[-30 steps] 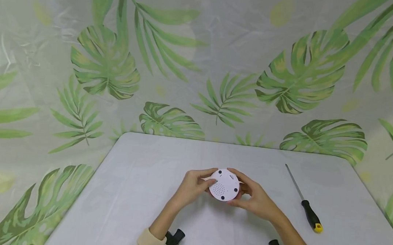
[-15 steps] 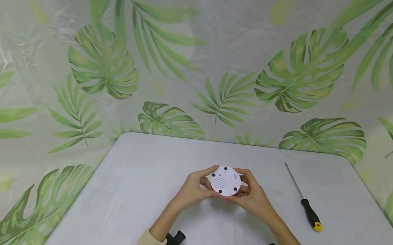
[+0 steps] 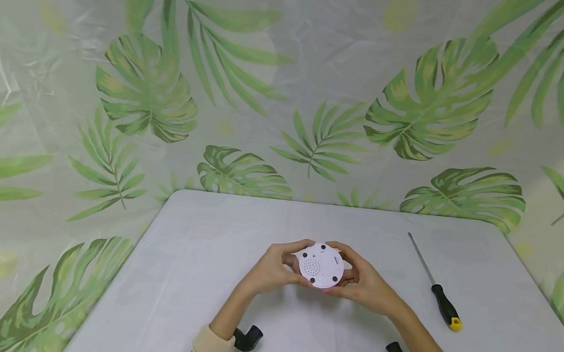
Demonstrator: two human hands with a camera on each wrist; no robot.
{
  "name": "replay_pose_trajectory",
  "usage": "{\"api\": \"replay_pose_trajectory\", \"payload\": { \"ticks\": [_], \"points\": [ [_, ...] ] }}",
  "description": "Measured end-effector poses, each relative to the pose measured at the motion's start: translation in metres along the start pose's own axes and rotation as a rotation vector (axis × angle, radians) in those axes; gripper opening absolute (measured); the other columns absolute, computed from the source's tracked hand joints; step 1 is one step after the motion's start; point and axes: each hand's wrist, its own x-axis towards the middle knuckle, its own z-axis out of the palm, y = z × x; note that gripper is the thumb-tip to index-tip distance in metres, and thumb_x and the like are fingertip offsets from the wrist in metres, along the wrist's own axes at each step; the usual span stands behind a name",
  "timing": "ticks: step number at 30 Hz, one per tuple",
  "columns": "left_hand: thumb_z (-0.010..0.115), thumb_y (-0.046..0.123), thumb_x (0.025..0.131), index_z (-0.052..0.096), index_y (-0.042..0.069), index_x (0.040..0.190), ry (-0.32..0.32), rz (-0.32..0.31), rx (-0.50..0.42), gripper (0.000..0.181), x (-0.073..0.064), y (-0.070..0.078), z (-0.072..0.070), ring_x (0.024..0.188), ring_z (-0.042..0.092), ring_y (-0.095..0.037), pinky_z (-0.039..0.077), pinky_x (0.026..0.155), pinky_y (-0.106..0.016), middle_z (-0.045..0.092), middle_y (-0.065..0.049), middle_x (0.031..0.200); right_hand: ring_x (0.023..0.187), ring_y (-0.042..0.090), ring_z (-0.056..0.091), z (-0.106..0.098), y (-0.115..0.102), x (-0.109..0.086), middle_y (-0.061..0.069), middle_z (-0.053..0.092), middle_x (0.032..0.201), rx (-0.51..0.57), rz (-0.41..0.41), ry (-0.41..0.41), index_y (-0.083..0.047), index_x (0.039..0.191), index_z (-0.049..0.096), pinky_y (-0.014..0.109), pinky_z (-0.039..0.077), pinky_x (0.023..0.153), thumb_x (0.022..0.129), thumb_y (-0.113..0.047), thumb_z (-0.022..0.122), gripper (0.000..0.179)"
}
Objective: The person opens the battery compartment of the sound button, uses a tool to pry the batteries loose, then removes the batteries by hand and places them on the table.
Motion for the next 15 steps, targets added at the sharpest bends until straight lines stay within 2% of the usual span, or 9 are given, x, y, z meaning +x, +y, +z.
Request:
{"api": "replay_pose_trajectory", "payload": {
  "ticks": [3,6,8,11,15],
  "points": [
    [0.089,0.001,0.076,0.057,0.014,0.148,-0.041,0.000,0.004,0.080,0.001,0.000,-0.004,0.079,0.072,-0.007,0.046,0.089,-0.021,0.072,-0.016,0.071,0.082,0.017,0.073,-0.002,0.000,0.001,0.028,0.044,0.146,0.001,0.018,-0.047,-0.013,0.162,0.029,0.025,0.064,0.071,0.083,-0.011,0.087,0.098],
    [0.088,-0.001,0.077,0.056,0.013,0.150,-0.044,0.002,-0.016,0.081,0.002,-0.003,-0.004,0.080,0.072,-0.009,0.050,0.088,-0.021,0.072,-0.018,0.074,0.084,0.019,0.075,-0.002,0.002,0.001,0.030,0.045,0.143,0.023,0.020,-0.045,-0.014,0.162,0.030,0.027,0.065,0.073,0.082,-0.009,0.087,0.099],
    [0.089,-0.001,0.077,0.054,0.010,0.151,-0.020,0.015,-0.026,0.082,0.003,-0.005,-0.001,0.080,0.071,-0.010,0.053,0.090,-0.021,0.071,-0.018,0.078,0.084,0.020,0.076,0.000,0.004,0.001,0.030,0.047,0.140,0.035,0.016,0.001,-0.014,0.160,0.033,0.029,0.067,0.074,0.081,-0.007,0.088,0.097],
    [0.089,0.001,0.077,0.053,0.004,0.150,0.049,0.039,-0.040,0.082,0.004,-0.008,0.007,0.081,0.068,-0.011,0.056,0.093,-0.021,0.070,-0.015,0.083,0.085,0.021,0.078,0.006,0.005,0.001,0.029,0.050,0.135,0.047,0.030,0.101,-0.015,0.155,0.037,0.030,0.067,0.075,0.078,-0.006,0.090,0.094],
    [0.091,0.002,0.076,0.054,0.004,0.149,0.134,0.053,-0.043,0.082,0.004,-0.007,0.016,0.083,0.069,-0.015,0.055,0.096,-0.020,0.070,-0.009,0.085,0.086,0.020,0.078,0.014,0.002,0.002,0.026,0.054,0.132,0.028,0.086,0.237,-0.015,0.148,0.040,0.027,0.066,0.074,0.073,-0.012,0.095,0.093]
  ]
}}
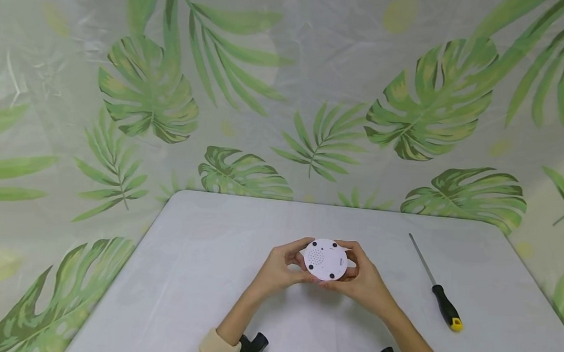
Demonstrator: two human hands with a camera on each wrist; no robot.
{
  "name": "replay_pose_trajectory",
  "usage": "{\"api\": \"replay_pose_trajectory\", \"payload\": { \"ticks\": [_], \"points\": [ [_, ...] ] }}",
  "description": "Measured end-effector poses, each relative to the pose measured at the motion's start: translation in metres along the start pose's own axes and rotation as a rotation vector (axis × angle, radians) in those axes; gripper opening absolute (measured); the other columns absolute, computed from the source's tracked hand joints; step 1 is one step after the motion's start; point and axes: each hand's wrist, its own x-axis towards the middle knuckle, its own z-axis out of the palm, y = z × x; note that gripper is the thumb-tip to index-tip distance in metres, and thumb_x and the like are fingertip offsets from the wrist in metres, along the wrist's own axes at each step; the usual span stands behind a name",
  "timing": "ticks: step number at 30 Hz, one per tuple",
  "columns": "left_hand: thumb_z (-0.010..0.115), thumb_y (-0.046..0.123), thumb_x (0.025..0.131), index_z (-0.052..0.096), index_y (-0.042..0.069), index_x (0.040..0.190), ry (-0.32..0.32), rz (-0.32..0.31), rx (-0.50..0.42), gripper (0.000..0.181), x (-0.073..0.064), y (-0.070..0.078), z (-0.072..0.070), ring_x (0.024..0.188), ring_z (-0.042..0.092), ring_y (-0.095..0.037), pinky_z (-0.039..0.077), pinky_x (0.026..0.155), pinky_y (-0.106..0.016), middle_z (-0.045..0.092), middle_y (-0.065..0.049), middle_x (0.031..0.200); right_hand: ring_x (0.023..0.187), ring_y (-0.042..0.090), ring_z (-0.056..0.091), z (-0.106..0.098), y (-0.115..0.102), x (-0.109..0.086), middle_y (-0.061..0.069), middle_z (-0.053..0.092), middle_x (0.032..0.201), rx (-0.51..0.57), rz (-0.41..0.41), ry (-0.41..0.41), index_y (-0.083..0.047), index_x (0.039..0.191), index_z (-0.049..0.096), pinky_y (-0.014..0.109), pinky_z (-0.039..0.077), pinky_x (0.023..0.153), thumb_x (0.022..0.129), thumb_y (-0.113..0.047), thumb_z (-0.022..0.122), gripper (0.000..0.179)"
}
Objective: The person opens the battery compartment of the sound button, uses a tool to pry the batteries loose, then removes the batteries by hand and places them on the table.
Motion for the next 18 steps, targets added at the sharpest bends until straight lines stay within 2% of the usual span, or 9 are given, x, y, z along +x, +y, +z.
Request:
{"api": "replay_pose_trajectory", "payload": {
  "ticks": [3,6,8,12,15,18],
  "points": [
    [0.090,0.002,0.076,0.055,0.004,0.148,0.010,0.005,0.021,0.080,0.000,0.002,0.001,0.084,0.071,-0.018,0.054,0.097,-0.021,0.070,-0.006,0.082,0.088,0.018,0.077,0.002,-0.002,-0.002,0.027,0.054,0.133,-0.017,0.027,0.020,-0.011,0.146,0.036,0.025,0.065,0.075,0.073,-0.014,0.095,0.094],
    [0.091,0.005,0.076,0.057,0.007,0.147,-0.017,0.009,0.050,0.078,-0.001,0.002,-0.002,0.083,0.071,-0.016,0.053,0.097,-0.021,0.069,-0.003,0.079,0.090,0.016,0.076,-0.002,-0.003,-0.004,0.031,0.051,0.138,-0.015,0.016,-0.036,-0.005,0.145,0.031,0.025,0.065,0.077,0.077,-0.011,0.092,0.092],
    [0.090,0.005,0.076,0.057,0.008,0.147,-0.047,0.008,0.044,0.078,-0.001,0.001,-0.006,0.082,0.069,-0.013,0.053,0.097,-0.020,0.068,-0.006,0.079,0.091,0.016,0.076,-0.007,-0.003,-0.003,0.032,0.047,0.142,-0.002,-0.006,-0.096,-0.003,0.144,0.029,0.026,0.066,0.077,0.079,-0.008,0.090,0.090],
    [0.089,0.000,0.077,0.057,0.006,0.147,-0.109,0.001,-0.034,0.077,0.001,-0.003,-0.013,0.081,0.064,-0.009,0.055,0.096,-0.019,0.068,-0.018,0.086,0.091,0.017,0.075,-0.015,-0.001,0.001,0.032,0.040,0.149,0.034,-0.051,-0.193,-0.003,0.142,0.028,0.029,0.067,0.077,0.079,-0.005,0.089,0.087],
    [0.087,-0.003,0.079,0.055,0.002,0.148,-0.147,0.009,-0.065,0.077,0.002,-0.004,-0.017,0.082,0.061,-0.007,0.056,0.096,-0.019,0.066,-0.023,0.090,0.091,0.018,0.075,-0.016,0.002,0.005,0.031,0.038,0.152,0.043,-0.066,-0.241,-0.007,0.150,0.028,0.030,0.067,0.077,0.079,-0.005,0.089,0.093],
    [0.086,-0.003,0.079,0.052,0.000,0.149,-0.160,0.024,-0.058,0.078,0.003,-0.006,-0.017,0.083,0.060,-0.007,0.057,0.095,-0.019,0.066,-0.023,0.093,0.090,0.018,0.076,-0.014,0.005,0.006,0.030,0.038,0.153,0.030,-0.081,-0.247,-0.011,0.158,0.030,0.031,0.067,0.076,0.079,-0.005,0.089,0.098]
  ]
}}
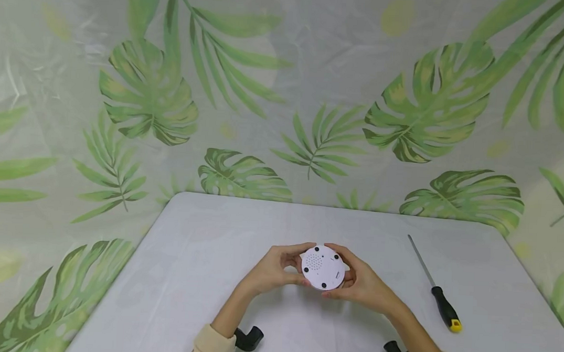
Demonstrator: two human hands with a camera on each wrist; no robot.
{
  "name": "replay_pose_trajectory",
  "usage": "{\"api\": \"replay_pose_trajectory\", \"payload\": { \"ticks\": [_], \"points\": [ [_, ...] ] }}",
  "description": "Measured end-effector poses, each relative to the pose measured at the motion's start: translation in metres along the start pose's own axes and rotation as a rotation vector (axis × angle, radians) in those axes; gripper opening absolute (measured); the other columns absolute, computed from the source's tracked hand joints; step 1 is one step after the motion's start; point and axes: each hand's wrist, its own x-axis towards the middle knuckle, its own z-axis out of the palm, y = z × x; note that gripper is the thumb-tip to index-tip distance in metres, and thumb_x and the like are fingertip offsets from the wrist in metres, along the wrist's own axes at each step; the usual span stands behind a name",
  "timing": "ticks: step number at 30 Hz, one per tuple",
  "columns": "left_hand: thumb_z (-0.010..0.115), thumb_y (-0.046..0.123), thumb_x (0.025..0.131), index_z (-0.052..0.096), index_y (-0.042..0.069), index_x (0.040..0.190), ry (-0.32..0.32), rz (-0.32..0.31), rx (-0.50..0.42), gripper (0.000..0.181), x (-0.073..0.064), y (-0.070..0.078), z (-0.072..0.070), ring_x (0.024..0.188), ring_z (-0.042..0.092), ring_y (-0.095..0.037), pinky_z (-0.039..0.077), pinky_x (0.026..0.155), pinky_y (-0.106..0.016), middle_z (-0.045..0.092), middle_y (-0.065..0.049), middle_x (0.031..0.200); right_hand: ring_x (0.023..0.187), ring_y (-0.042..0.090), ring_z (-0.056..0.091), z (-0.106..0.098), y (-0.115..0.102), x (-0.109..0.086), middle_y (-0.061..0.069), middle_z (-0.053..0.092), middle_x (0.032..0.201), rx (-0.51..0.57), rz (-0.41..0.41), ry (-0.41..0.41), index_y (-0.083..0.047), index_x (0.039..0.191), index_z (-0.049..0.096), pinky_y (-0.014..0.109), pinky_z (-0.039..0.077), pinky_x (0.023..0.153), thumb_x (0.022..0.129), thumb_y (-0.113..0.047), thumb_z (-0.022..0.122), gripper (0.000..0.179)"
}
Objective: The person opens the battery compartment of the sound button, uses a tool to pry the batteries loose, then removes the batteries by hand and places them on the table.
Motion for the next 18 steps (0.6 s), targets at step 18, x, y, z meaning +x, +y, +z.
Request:
{"api": "replay_pose_trajectory", "payload": {
  "ticks": [18],
  "points": [
    [0.088,0.003,0.079,0.059,0.007,0.145,0.154,0.005,-0.001,0.072,0.000,0.002,0.012,0.088,0.064,-0.011,0.056,0.092,-0.020,0.067,-0.021,0.095,0.073,0.019,0.074,0.016,-0.013,-0.001,0.030,0.052,0.141,-0.033,0.102,0.237,-0.008,0.145,0.028,0.033,0.061,0.053,0.078,-0.010,0.091,0.093]
  ]
}}
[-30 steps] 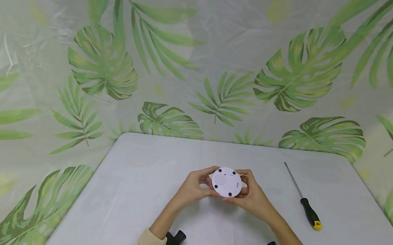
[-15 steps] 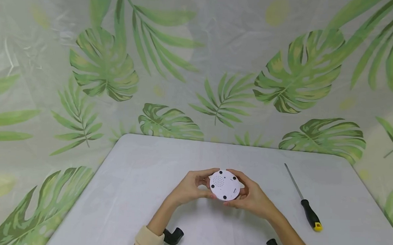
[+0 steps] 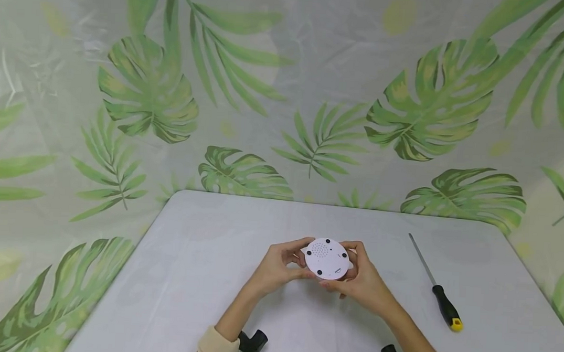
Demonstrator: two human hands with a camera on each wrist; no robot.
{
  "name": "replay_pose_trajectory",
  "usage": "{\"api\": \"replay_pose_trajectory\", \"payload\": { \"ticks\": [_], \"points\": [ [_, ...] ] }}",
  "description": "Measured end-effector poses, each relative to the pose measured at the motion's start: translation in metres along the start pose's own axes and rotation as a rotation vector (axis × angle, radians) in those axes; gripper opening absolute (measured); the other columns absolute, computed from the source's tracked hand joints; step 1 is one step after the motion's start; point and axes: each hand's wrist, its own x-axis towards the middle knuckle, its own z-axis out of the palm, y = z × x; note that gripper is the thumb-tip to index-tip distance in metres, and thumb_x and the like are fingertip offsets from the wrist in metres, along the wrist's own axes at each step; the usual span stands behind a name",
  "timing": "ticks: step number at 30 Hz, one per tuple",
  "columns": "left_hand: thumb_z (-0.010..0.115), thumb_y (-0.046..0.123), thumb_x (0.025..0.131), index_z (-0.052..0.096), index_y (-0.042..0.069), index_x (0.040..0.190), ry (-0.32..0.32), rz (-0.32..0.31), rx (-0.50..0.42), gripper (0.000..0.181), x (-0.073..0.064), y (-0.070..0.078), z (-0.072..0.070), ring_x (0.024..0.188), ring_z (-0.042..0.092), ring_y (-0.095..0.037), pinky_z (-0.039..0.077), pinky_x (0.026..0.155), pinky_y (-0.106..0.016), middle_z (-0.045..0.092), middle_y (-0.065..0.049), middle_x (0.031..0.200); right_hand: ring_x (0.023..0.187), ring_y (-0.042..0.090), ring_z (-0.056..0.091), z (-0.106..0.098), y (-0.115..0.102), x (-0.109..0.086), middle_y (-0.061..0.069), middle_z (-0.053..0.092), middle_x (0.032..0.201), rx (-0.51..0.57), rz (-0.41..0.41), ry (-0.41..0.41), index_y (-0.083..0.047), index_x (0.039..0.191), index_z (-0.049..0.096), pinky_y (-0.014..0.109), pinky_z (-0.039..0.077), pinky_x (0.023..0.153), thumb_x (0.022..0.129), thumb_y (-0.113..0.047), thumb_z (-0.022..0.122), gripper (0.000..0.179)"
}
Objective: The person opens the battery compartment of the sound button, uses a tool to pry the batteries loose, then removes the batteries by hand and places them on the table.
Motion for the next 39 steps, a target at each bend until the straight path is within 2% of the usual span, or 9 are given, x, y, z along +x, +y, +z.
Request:
{"api": "replay_pose_trajectory", "payload": {
  "ticks": [4,7,12,19,22,25,31,34,39],
  "points": [
    [0.086,0.001,0.081,0.057,0.004,0.146,-0.044,0.013,0.003,0.071,0.000,0.001,-0.004,0.088,0.062,-0.012,0.056,0.089,-0.019,0.067,-0.021,0.097,0.083,0.019,0.076,-0.011,-0.001,-0.003,0.028,0.046,0.149,0.002,-0.039,-0.111,-0.018,0.159,0.029,0.038,0.066,0.062,0.083,-0.009,0.086,0.095],
    [0.084,0.000,0.083,0.055,0.002,0.148,-0.081,0.026,-0.010,0.072,0.001,0.000,-0.006,0.085,0.062,-0.010,0.056,0.087,-0.019,0.066,-0.024,0.096,0.083,0.017,0.075,-0.015,0.000,-0.002,0.027,0.047,0.147,-0.024,-0.088,-0.133,-0.018,0.160,0.032,0.039,0.067,0.063,0.084,-0.009,0.086,0.094],
    [0.083,-0.003,0.083,0.050,0.001,0.152,-0.083,0.034,-0.046,0.076,0.001,-0.001,-0.005,0.081,0.061,-0.006,0.056,0.086,-0.018,0.064,-0.026,0.094,0.080,0.015,0.074,-0.011,0.004,0.000,0.024,0.054,0.138,-0.012,-0.144,-0.047,-0.011,0.151,0.040,0.032,0.065,0.059,0.079,-0.004,0.089,0.088],
    [0.087,-0.002,0.079,0.052,0.005,0.152,0.017,-0.018,0.013,0.081,-0.001,0.001,0.003,0.082,0.062,-0.008,0.053,0.091,-0.020,0.066,-0.020,0.093,0.094,0.006,0.072,0.002,0.007,0.001,0.022,0.054,0.141,-0.044,-0.158,0.104,-0.007,0.143,0.041,0.027,0.064,0.064,0.073,-0.006,0.093,0.087],
    [0.090,0.005,0.077,0.057,0.011,0.149,0.055,-0.019,0.083,0.079,-0.003,0.003,0.003,0.090,0.061,-0.010,0.053,0.091,-0.023,0.070,-0.016,0.099,0.097,0.007,0.071,0.001,0.006,0.000,0.023,0.052,0.143,-0.039,-0.144,0.083,-0.006,0.144,0.037,0.027,0.065,0.069,0.074,-0.006,0.093,0.089],
    [0.093,0.011,0.075,0.062,0.018,0.145,0.074,-0.018,0.145,0.077,-0.004,0.005,0.002,0.099,0.059,-0.011,0.052,0.092,-0.026,0.073,-0.008,0.109,0.100,0.008,0.071,-0.003,0.004,0.000,0.022,0.050,0.145,-0.017,-0.137,0.024,-0.009,0.148,0.035,0.027,0.065,0.072,0.077,-0.004,0.090,0.091],
    [0.094,0.012,0.074,0.062,0.019,0.145,0.058,-0.028,0.154,0.079,-0.002,0.007,0.001,0.106,0.058,-0.009,0.054,0.095,-0.026,0.073,-0.001,0.120,0.101,0.009,0.071,-0.011,0.003,-0.001,0.019,0.050,0.142,-0.029,-0.163,-0.057,-0.010,0.157,0.037,0.026,0.065,0.075,0.081,-0.005,0.088,0.092],
    [0.094,0.010,0.074,0.061,0.017,0.146,0.055,-0.027,0.135,0.080,-0.002,0.007,0.003,0.110,0.058,-0.010,0.055,0.096,-0.026,0.072,-0.002,0.125,0.097,0.009,0.070,-0.009,0.003,-0.002,0.018,0.049,0.142,-0.023,-0.168,-0.037,-0.010,0.156,0.040,0.025,0.065,0.072,0.079,-0.004,0.089,0.091],
    [0.091,0.009,0.078,0.053,0.013,0.152,0.045,-0.019,0.113,0.083,-0.004,0.006,0.007,0.122,0.057,-0.017,0.057,0.096,-0.027,0.067,-0.007,0.140,0.095,0.006,0.072,0.000,0.004,-0.003,0.016,0.050,0.138,-0.051,-0.174,0.078,-0.014,0.152,0.045,0.025,0.064,0.067,0.075,-0.007,0.093,0.091]
  ]
}}
